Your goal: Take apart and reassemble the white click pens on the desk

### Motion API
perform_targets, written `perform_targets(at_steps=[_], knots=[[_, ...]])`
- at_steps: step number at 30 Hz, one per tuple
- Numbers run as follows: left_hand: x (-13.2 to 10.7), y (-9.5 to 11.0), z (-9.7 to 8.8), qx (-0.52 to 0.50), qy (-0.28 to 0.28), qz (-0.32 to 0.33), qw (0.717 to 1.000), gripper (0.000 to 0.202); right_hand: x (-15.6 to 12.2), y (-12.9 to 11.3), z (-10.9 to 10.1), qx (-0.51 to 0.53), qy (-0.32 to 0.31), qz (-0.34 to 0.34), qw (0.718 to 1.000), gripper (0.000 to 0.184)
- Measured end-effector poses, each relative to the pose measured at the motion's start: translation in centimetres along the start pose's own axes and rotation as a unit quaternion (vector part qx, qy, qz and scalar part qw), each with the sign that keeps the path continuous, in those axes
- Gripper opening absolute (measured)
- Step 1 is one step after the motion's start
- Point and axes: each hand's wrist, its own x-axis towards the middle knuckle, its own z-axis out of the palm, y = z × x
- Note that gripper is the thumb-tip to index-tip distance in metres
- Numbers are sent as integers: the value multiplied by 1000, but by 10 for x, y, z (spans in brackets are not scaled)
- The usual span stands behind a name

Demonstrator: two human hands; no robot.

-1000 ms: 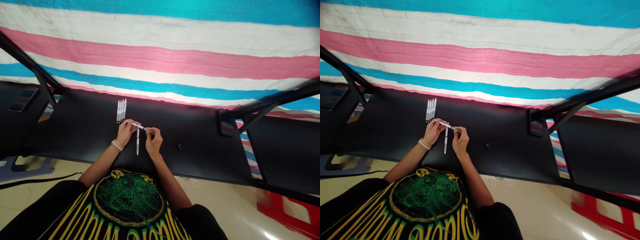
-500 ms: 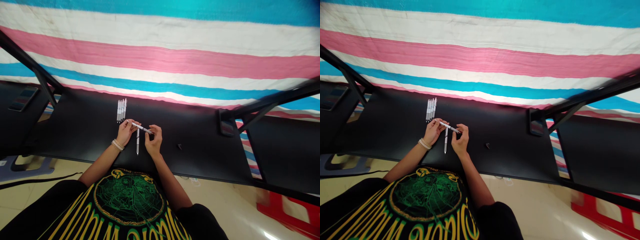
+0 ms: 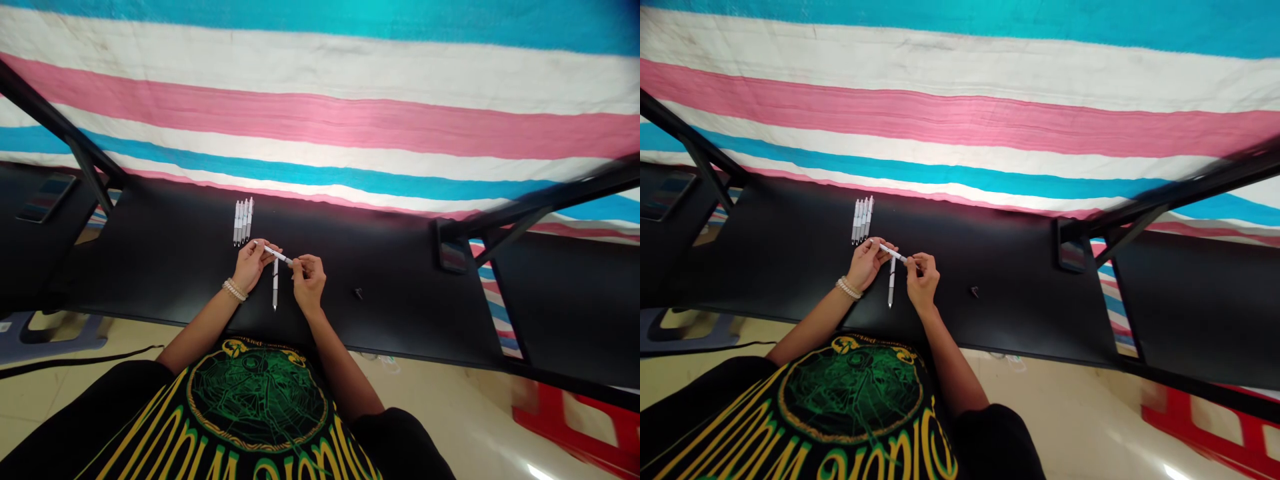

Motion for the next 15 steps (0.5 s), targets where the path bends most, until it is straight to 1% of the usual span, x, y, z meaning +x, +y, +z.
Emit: perform_targets(at_steps=[2, 5, 6, 9, 10, 13, 15], knots=[[0, -1, -1, -1, -2, 0, 1000, 34, 0, 0, 0, 1, 2, 14, 1000, 24], [0, -1, -1, -3, 5, 0, 1000, 34, 0, -1, 0, 6, -5, -18, 1000, 31], [0, -1, -1, -2, 6, 0, 1000, 34, 0, -1, 0, 8, -9, -20, 1000, 29], [-1, 0, 0, 3, 4, 3, 1000, 34, 1, -1, 0, 14, -20, 9, 1000, 20], [-1, 0, 1, 4, 3, 3, 1000, 34, 1, -1, -1, 13, -20, 12, 1000, 21], [-1, 1, 2, -3, 5, 2, 1000, 35, 1, -3, -2, 6, -29, -12, 999, 25], [-2, 1, 2, -4, 5, 0, 1000, 35, 1, -4, -2, 4, -47, -5, 999, 22]])
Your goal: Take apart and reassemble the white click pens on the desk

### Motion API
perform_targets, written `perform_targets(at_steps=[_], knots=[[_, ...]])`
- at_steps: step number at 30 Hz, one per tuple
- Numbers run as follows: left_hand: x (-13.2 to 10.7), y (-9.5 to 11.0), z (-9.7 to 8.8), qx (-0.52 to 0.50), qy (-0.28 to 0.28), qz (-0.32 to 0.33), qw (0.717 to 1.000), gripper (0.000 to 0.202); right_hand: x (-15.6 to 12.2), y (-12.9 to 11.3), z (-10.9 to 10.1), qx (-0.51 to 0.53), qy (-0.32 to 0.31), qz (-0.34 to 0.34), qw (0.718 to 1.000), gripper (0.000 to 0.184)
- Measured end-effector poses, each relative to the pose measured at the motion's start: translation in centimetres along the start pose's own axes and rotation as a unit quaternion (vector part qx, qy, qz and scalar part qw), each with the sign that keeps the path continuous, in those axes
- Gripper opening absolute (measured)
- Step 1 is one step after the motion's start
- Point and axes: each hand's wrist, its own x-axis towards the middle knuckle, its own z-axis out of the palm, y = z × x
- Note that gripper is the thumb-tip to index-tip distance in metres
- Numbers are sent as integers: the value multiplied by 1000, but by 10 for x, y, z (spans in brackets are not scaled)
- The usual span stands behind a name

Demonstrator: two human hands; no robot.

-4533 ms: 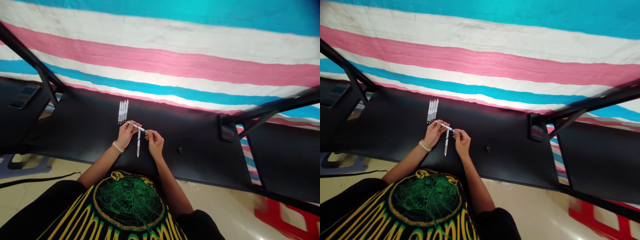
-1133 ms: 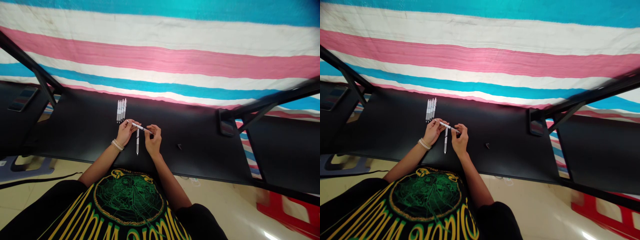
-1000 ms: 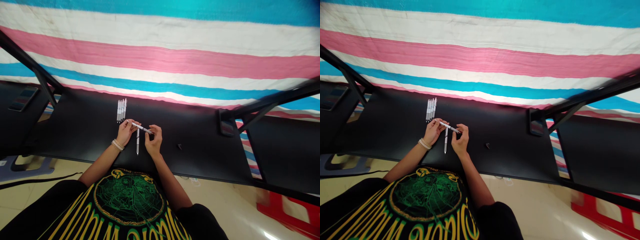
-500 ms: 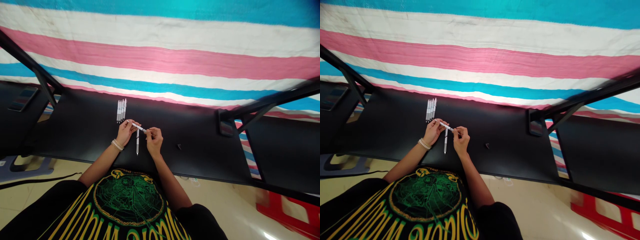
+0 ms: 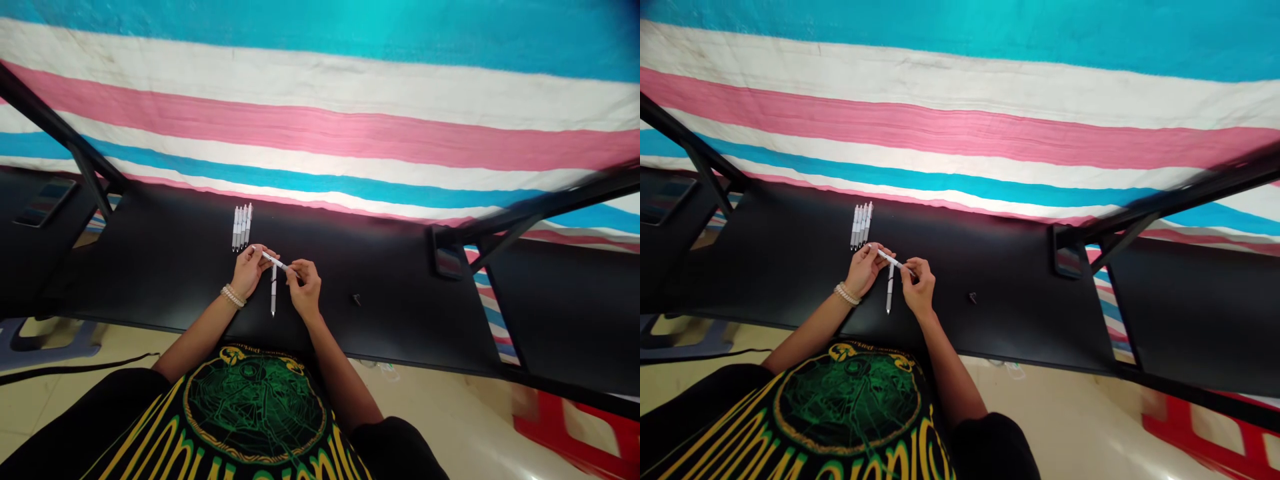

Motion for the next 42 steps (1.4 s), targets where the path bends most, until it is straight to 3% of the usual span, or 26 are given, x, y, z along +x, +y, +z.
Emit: perform_targets(at_steps=[6, 11, 23, 27, 32, 38, 42], knots=[[0, 0, 1, -8, 3, 1, 1000, 35, 1, 1, -1, -15, 10, -7, 1000, 28], [0, -1, 1, -4, 0, 2, 1000, 36, 0, 3, -1, -14, -11, 21, 1000, 24], [0, 0, 0, -1, -15, 6, 1000, 33, 2, 4, -5, -59, -59, 5, 997, 25], [-7, 9, 2, -91, -18, -26, 995, 24, 2, 0, -8, 7, -92, 2, 996, 33], [-25, 30, -4, -232, -39, -129, 963, 32, 6, 1, -12, 91, -51, 2, 995, 40], [-34, 44, -17, -238, -41, -175, 955, 18, 6, 1, -10, 58, -74, 15, 995, 37], [-31, 53, -23, -239, -26, -166, 956, 32, 6, 0, -9, 52, -75, 21, 996, 38]])
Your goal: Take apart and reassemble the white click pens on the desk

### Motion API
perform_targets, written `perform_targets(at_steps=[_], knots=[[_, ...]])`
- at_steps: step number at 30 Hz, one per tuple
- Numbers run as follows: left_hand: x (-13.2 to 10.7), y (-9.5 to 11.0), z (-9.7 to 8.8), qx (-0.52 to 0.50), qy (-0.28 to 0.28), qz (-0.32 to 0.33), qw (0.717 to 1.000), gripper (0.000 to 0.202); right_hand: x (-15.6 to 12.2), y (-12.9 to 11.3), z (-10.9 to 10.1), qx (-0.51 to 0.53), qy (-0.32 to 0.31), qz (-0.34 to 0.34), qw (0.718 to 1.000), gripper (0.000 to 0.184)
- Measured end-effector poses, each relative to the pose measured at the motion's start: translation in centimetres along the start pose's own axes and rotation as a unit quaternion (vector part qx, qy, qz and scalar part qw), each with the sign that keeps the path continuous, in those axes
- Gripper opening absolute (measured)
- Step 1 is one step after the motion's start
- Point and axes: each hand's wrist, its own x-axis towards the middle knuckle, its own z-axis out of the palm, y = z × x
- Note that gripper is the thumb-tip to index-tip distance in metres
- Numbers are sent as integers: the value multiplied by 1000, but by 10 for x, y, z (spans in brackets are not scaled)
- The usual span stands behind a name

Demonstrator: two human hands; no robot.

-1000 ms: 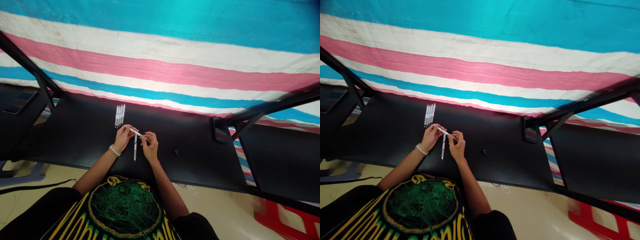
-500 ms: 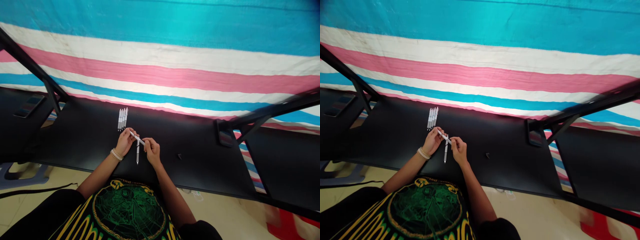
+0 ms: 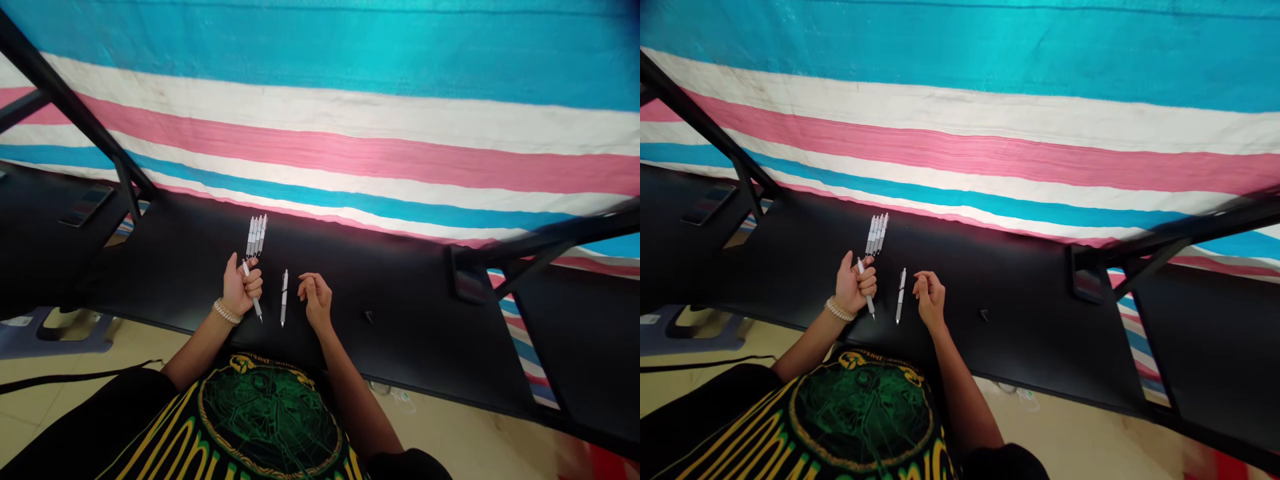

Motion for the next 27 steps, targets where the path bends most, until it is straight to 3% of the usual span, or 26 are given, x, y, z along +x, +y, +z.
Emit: perform_targets(at_steps=[5, 11, 16, 21, 27], knots=[[1, 6, 1, 13, -2, -14, 1000, 25, 0, 0, 1, -6, -4, 6, 1000, 37], [3, 8, 4, 13, -3, -14, 1000, 47, 0, -2, 2, -10, 0, 4, 1000, 35], [2, 11, 4, 24, 0, -16, 1000, 35, 0, -2, 2, -30, -2, 1, 1000, 34], [-1, 11, 4, 33, 9, 3, 999, 45, 1, -1, 3, -42, 0, -2, 999, 33], [-3, 24, 0, 49, 26, 24, 998, 39, 0, 0, 5, -82, -6, -13, 997, 29]])
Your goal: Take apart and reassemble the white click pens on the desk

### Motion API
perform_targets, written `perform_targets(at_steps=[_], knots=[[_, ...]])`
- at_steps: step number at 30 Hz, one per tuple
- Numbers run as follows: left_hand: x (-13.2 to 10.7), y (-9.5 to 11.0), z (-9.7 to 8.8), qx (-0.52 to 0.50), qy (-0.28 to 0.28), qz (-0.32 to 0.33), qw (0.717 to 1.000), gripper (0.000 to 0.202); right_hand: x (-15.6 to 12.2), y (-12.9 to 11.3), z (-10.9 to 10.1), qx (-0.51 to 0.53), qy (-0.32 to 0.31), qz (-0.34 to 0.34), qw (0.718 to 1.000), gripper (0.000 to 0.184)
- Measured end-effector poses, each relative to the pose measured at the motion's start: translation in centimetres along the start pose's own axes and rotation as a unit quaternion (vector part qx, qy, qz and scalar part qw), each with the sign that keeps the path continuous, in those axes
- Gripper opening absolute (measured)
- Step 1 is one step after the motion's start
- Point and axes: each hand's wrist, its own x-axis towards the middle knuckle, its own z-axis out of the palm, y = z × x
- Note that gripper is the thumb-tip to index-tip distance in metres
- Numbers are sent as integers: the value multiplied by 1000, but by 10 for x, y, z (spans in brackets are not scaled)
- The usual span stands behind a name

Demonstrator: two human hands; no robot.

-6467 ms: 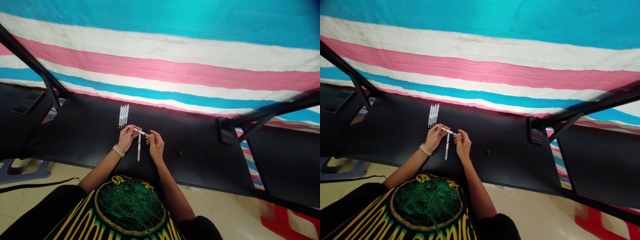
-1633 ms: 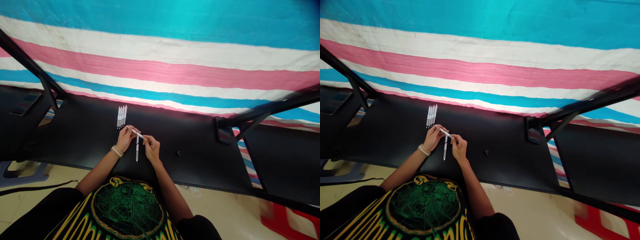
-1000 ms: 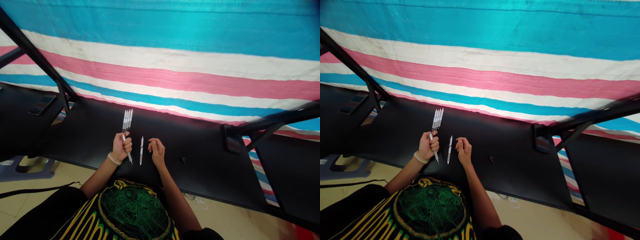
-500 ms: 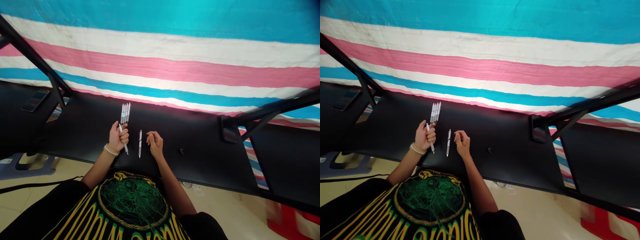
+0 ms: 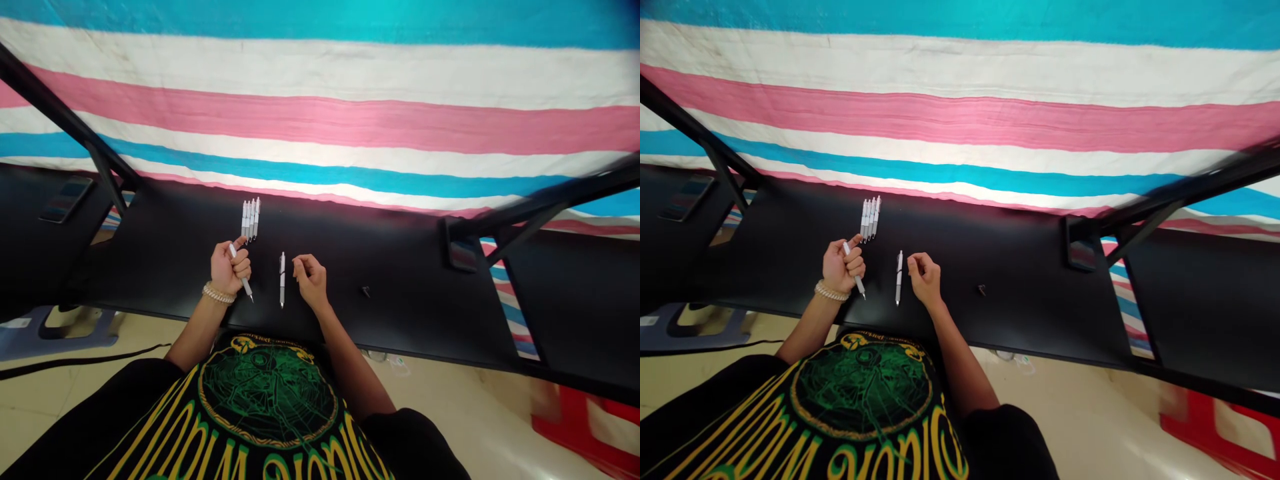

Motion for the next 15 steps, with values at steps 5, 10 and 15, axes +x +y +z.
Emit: perform_targets(at_steps=[5, 10, 15], knots=[[12, 27, -6, 101, 61, 94, 989, 45, -2, -1, 2, -80, -40, -45, 995, 24], [45, 50, -14, 234, 183, 216, 930, 48, -4, -3, 3, -178, -97, -81, 976, 16], [72, 60, -23, 297, 160, 249, 908, 55, -5, -4, 4, -206, -132, -101, 964, 15]])
